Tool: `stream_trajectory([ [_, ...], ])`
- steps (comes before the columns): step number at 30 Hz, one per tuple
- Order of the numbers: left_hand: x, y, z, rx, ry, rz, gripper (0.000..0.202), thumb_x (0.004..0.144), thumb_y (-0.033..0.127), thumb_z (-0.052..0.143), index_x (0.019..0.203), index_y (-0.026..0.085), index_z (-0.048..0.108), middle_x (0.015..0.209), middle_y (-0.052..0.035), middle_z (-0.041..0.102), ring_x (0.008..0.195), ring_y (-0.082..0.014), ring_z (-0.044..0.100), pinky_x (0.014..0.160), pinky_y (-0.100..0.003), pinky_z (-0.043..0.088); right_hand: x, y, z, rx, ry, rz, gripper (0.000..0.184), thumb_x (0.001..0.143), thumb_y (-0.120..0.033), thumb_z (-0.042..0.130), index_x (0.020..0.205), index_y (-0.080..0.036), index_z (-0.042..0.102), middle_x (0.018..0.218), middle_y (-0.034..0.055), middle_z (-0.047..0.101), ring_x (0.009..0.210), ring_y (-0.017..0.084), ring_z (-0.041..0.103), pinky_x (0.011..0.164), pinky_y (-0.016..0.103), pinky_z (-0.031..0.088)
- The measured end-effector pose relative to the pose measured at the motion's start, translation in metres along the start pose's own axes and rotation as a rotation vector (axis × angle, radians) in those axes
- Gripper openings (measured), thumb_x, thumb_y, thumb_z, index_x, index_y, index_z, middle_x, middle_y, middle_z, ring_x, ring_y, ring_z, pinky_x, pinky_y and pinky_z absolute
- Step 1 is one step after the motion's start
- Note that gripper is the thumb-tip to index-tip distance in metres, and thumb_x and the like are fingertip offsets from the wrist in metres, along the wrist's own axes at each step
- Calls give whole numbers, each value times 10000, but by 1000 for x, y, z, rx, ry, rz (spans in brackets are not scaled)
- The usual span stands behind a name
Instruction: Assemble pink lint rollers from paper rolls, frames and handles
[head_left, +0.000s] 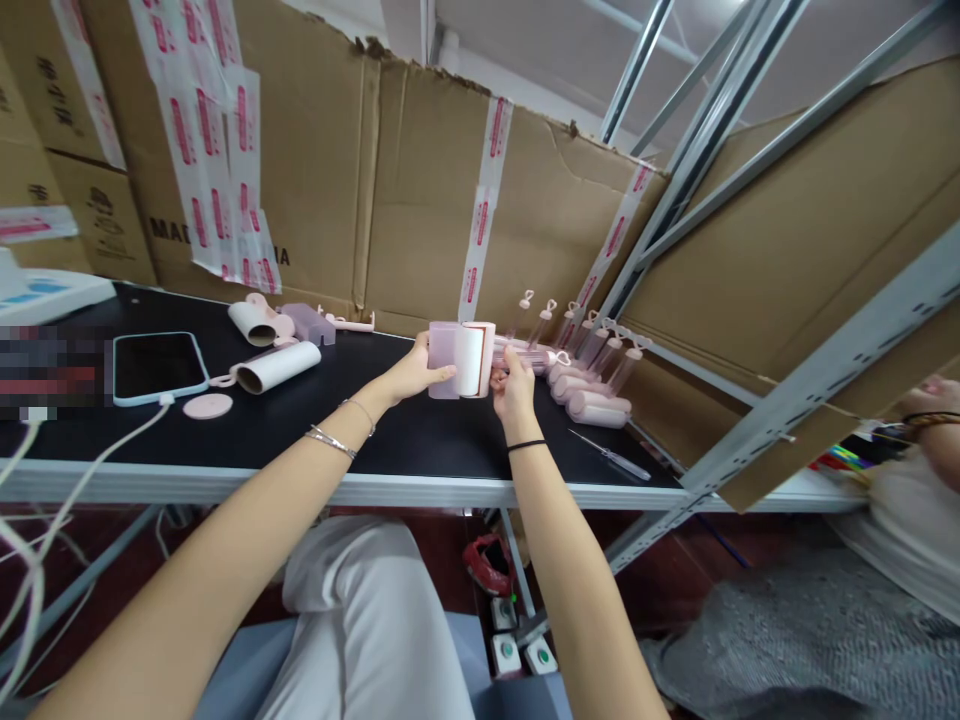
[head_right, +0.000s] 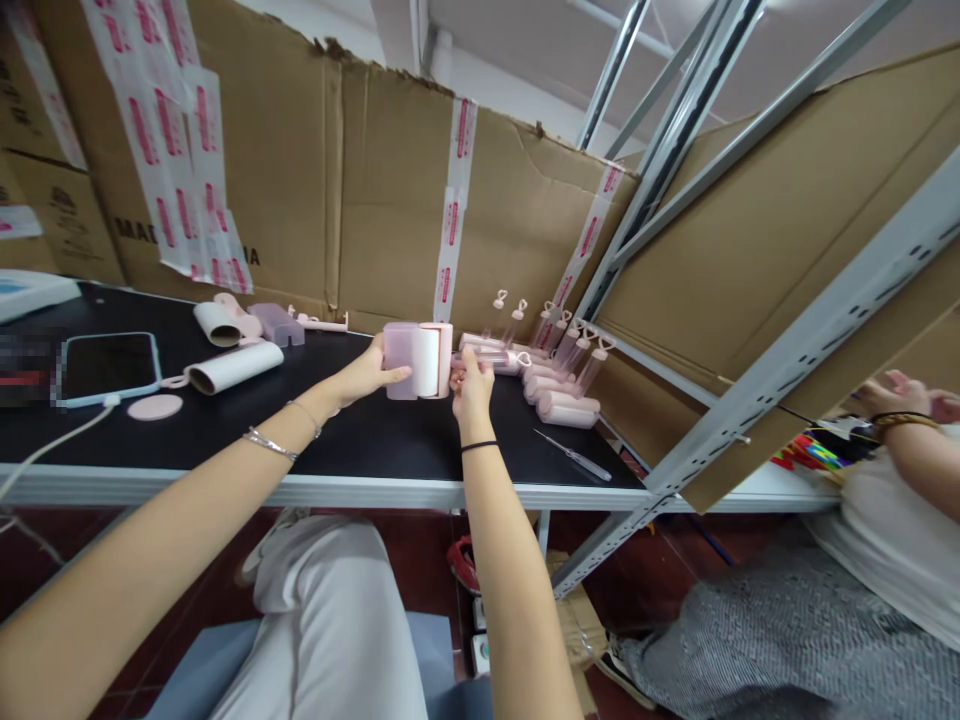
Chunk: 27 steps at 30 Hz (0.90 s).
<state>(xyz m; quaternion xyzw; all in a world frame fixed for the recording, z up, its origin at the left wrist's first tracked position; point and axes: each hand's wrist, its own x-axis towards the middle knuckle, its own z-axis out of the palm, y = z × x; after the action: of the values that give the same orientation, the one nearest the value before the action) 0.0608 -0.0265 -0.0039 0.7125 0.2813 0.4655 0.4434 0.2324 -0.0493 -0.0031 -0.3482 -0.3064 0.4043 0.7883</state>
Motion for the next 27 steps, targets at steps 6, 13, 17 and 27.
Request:
stream_trajectory([
  [6, -1, -8, 5, 120, 7, -15, 933, 641, 385, 765, 1375, 103, 263, 1381, -211, 428, 1281, -321, 428, 1085, -456, 335, -6, 11, 5, -52, -150, 50, 409, 683, -415, 756, 725, -214, 402, 478, -108, 503, 344, 17, 367, 330, 134, 248],
  [13, 5, -25, 3, 251, 31, -57, 1047, 596, 398, 782, 1415, 84, 211, 1443, -242, 353, 1355, -357, 349, 1126, -435, 264, 7, 19, 1, -248, -198, -33, 322, 717, -407, 700, 730, -203, 451, 527, -81, 519, 404, 50, 440, 377, 164, 315],
  [17, 5, -28, 3, 333, 63, -162, 1080, 602, 342, 774, 1444, 100, 142, 1456, -272, 316, 1398, -358, 277, 1136, -469, 204, 56, 0, -14, -679, 41, -295, 298, 659, -290, 717, 800, -212, 466, 620, -68, 543, 513, 103, 526, 503, 224, 428],
  [27, -1, -27, 7, 475, 1, -238, 907, 702, 320, 679, 1424, 89, 182, 1412, -304, 367, 1365, -399, 321, 1074, -518, 265, 138, -13, -72, -1419, 293, -409, 294, 626, -174, 683, 865, -148, 513, 909, 162, 627, 956, 309, 598, 868, 451, 462],
])
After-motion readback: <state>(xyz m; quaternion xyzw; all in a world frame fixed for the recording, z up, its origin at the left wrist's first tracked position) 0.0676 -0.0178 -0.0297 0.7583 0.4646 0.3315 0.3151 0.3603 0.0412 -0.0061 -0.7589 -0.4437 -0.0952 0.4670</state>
